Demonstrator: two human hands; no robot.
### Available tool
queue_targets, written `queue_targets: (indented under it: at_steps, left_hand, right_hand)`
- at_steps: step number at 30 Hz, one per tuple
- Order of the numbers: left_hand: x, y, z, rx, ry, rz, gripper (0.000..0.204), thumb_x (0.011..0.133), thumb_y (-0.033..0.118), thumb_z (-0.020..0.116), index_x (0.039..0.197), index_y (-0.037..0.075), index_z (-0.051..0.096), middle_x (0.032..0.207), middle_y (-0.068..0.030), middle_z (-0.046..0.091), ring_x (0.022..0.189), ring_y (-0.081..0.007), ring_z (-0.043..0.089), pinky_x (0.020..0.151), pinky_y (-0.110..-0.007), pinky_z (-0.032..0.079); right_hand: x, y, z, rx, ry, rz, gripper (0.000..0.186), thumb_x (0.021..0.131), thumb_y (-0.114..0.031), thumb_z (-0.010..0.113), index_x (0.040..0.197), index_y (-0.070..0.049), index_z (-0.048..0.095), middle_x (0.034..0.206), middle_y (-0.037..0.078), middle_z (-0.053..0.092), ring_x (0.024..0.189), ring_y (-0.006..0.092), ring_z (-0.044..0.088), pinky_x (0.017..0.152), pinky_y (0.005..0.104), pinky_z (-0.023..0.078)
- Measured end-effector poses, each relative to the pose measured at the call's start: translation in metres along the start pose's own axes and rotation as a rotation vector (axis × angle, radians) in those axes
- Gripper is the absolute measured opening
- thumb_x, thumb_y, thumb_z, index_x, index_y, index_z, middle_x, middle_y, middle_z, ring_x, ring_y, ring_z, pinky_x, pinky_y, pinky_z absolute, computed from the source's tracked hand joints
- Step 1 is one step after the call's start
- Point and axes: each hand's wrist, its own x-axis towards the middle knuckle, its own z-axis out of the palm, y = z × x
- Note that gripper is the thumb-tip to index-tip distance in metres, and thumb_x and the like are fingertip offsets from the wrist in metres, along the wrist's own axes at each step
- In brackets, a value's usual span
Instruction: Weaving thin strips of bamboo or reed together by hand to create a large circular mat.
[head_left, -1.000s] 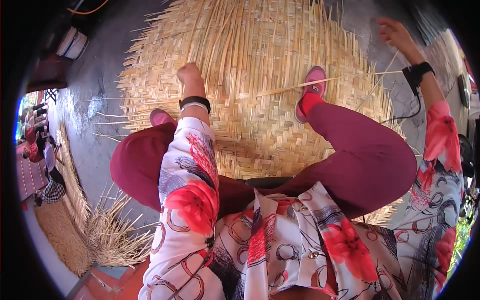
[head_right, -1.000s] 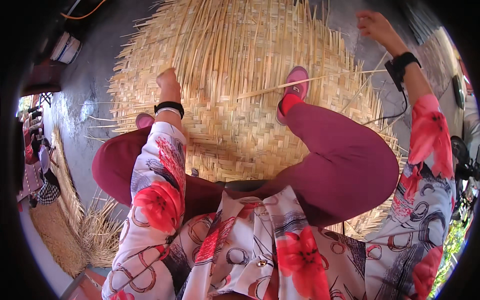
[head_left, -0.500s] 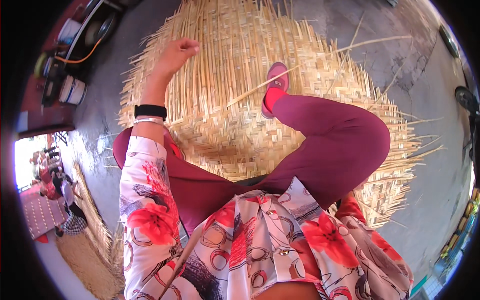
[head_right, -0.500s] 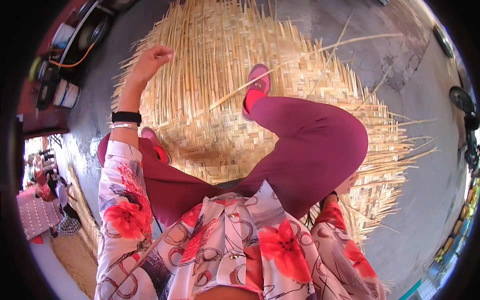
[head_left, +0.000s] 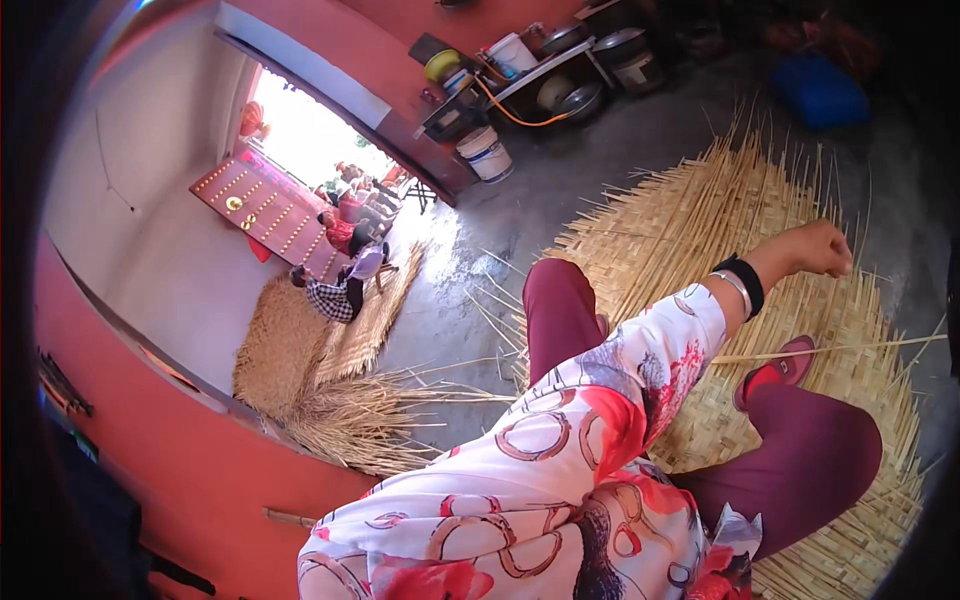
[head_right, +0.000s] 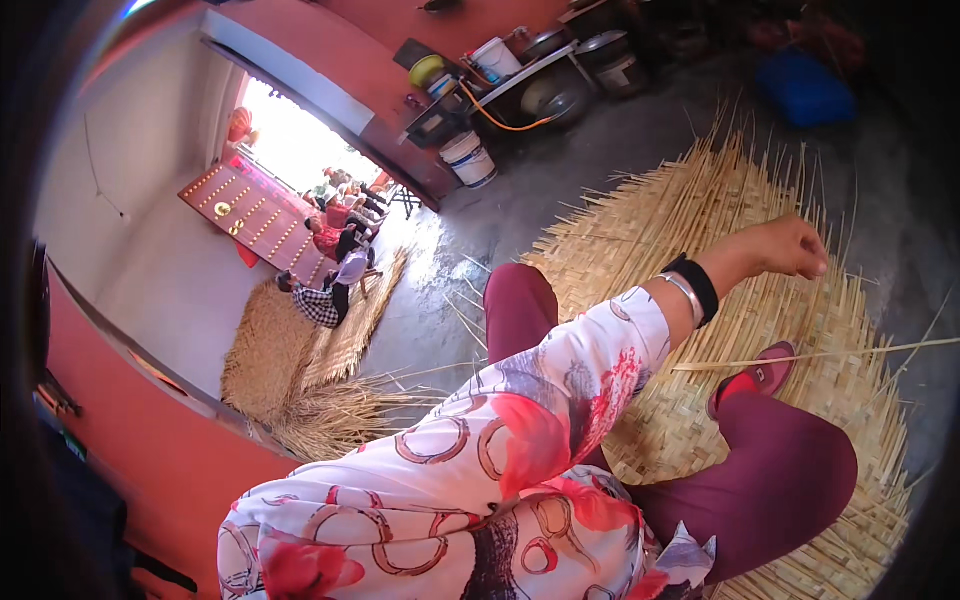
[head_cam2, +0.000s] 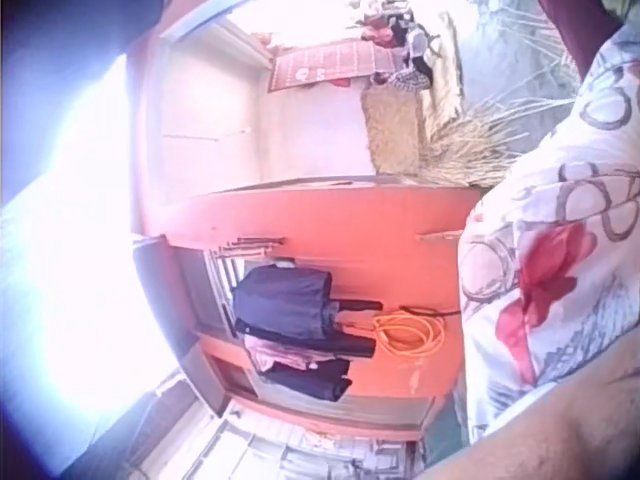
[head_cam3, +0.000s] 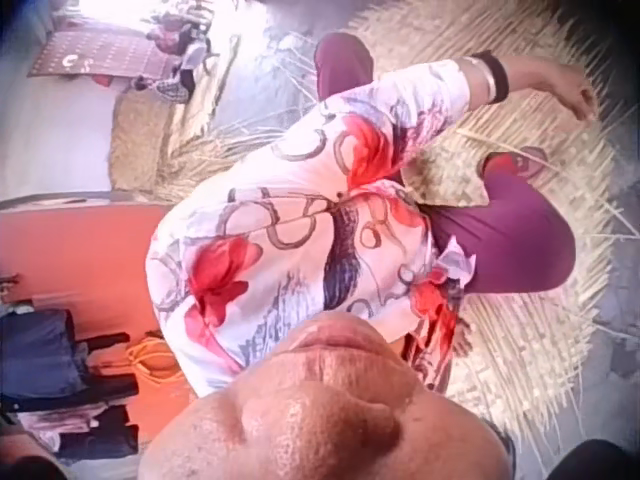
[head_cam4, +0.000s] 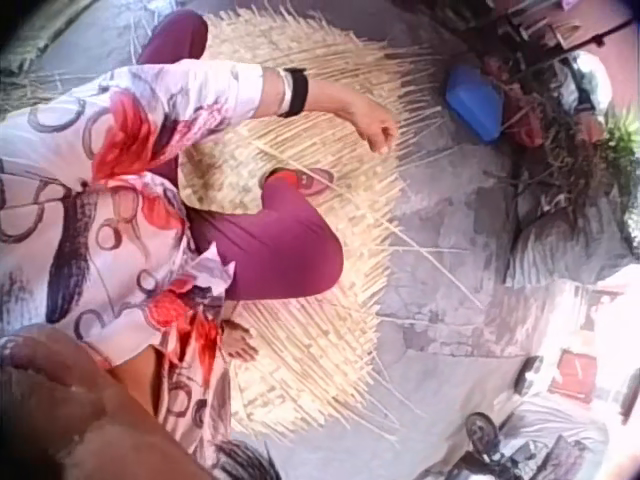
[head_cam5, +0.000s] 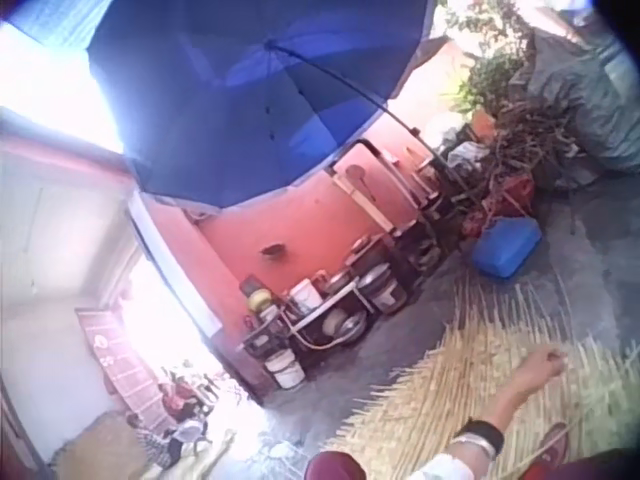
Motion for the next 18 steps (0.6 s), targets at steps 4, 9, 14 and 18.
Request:
queue_targets:
  at_steps: [4, 9, 14, 18]
  left_hand:
    - [-0.019, 0.012, -0.017, -0.167, -0.022, -0.053, 0.019, 0.078, 0.012, 0.07, 0.092, 0.0, 0.067, 0.085, -0.0092, 0.068, 0.076, -0.0158, 0.066, 0.068, -0.027, 0.051]
    - [-0.055, -0.031, -0.078, -0.18, -0.186, -0.17, 0.019, 0.081, 0.014, 0.069, 0.095, 0.001, 0.066, 0.088, -0.0085, 0.069, 0.08, -0.0148, 0.067, 0.068, -0.027, 0.051]
    - [-0.138, -0.052, -0.216, -0.269, 0.165, -0.089, 0.022, 0.087, 0.02, 0.064, 0.101, 0.003, 0.064, 0.093, -0.0061, 0.068, 0.087, -0.0127, 0.066, 0.067, -0.022, 0.049]
    - [-0.253, -0.049, -0.318, -0.162, 0.404, -0.155, 0.027, 0.088, 0.022, 0.063, 0.11, 0.005, 0.06, 0.105, -0.0048, 0.066, 0.094, -0.0126, 0.064, 0.073, -0.022, 0.045]
  right_hand:
    - [-0.009, 0.026, -0.007, 0.028, 0.095, 0.028, 0.033, 0.097, -0.024, 0.045, 0.117, 0.0, 0.053, 0.11, 0.017, 0.059, 0.098, 0.0292, 0.058, 0.084, 0.0394, 0.046]
    - [-0.011, 0.039, -0.024, 0.041, 0.202, 0.061, 0.035, 0.097, -0.026, 0.045, 0.12, 0.0, 0.051, 0.114, 0.018, 0.058, 0.1, 0.03, 0.058, 0.085, 0.0393, 0.046]
    - [-0.023, 0.054, -0.061, 0.027, 0.314, 0.119, 0.038, 0.097, -0.027, 0.045, 0.122, 0.001, 0.05, 0.117, 0.018, 0.057, 0.103, 0.0307, 0.057, 0.087, 0.0393, 0.046]
    - [-0.017, 0.046, -0.075, 0.023, 0.374, 0.127, 0.04, 0.097, -0.028, 0.044, 0.124, 0.001, 0.049, 0.119, 0.019, 0.056, 0.105, 0.0313, 0.057, 0.088, 0.0393, 0.046]
